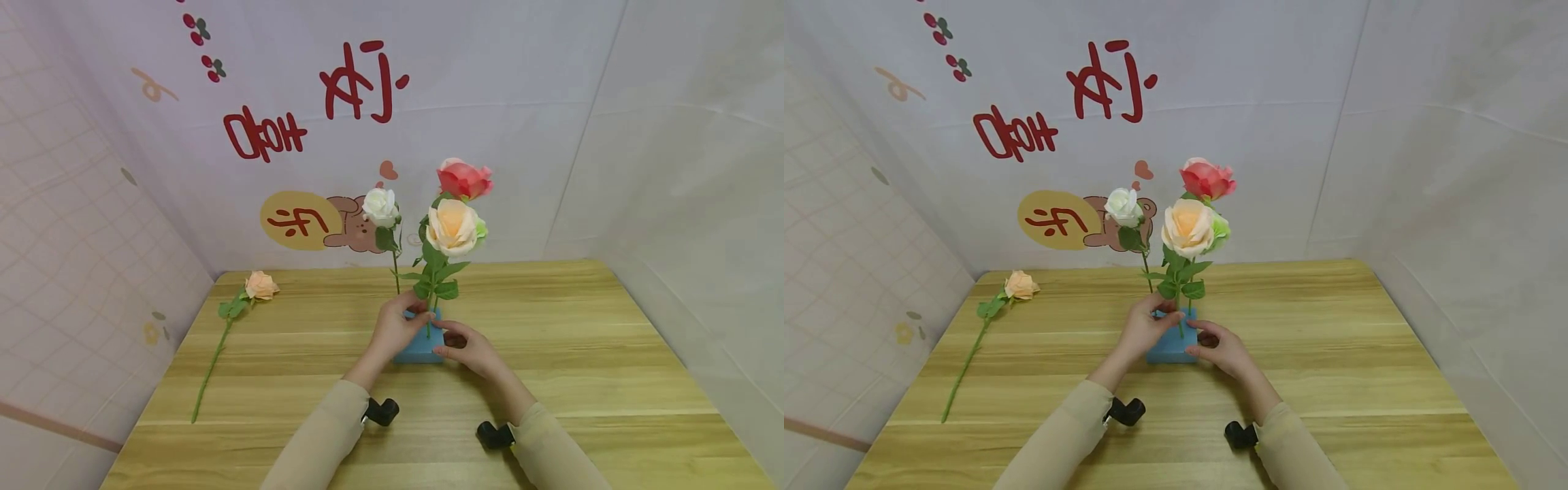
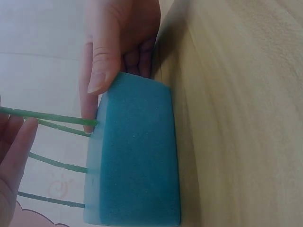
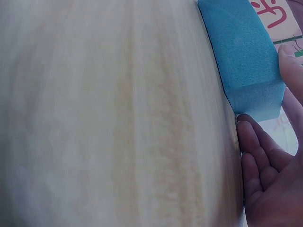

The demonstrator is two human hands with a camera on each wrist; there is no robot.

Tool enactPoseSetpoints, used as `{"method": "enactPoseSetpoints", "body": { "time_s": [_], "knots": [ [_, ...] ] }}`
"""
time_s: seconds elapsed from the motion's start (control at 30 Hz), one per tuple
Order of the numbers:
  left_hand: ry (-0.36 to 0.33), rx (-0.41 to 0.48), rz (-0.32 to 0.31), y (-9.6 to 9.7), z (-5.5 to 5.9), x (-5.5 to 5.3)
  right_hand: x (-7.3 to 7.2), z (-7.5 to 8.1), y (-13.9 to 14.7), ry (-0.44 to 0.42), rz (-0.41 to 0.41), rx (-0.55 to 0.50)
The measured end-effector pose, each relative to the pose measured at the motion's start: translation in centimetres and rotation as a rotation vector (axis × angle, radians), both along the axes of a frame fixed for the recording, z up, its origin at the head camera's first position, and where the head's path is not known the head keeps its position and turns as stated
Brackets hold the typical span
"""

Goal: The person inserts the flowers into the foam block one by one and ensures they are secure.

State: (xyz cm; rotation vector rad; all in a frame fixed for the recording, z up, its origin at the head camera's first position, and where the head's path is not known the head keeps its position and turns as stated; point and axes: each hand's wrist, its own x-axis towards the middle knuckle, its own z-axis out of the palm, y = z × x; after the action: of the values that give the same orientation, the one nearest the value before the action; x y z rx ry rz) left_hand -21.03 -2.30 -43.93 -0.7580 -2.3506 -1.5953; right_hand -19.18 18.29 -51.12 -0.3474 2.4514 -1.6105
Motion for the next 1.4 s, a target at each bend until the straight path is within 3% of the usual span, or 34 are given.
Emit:
{"method": "enactPoseSetpoints", "body": {
  "time_s": [0.53, 1.17, 1.23, 1.4],
  "knots": [
    [0.046, -0.059, -0.002, 0.2, 0.3, -0.1, 0.0, -0.2, 0.1, 0.008, 0.008, 0.0],
    [0.041, -0.099, -0.002, 0.3, -0.9, -0.2, 0.1, 0.0, 0.0, 0.02, 0.001, -0.006],
    [0.026, -0.103, -0.003, 0.3, -0.9, -0.1, 0.2, 0.2, 0.0, 0.028, 0.009, -0.013],
    [-0.008, -0.103, 0.003, 0.3, -0.9, 0.1, 1.1, 2.6, -0.5, 0.025, 0.03, -0.027]
  ]
}}
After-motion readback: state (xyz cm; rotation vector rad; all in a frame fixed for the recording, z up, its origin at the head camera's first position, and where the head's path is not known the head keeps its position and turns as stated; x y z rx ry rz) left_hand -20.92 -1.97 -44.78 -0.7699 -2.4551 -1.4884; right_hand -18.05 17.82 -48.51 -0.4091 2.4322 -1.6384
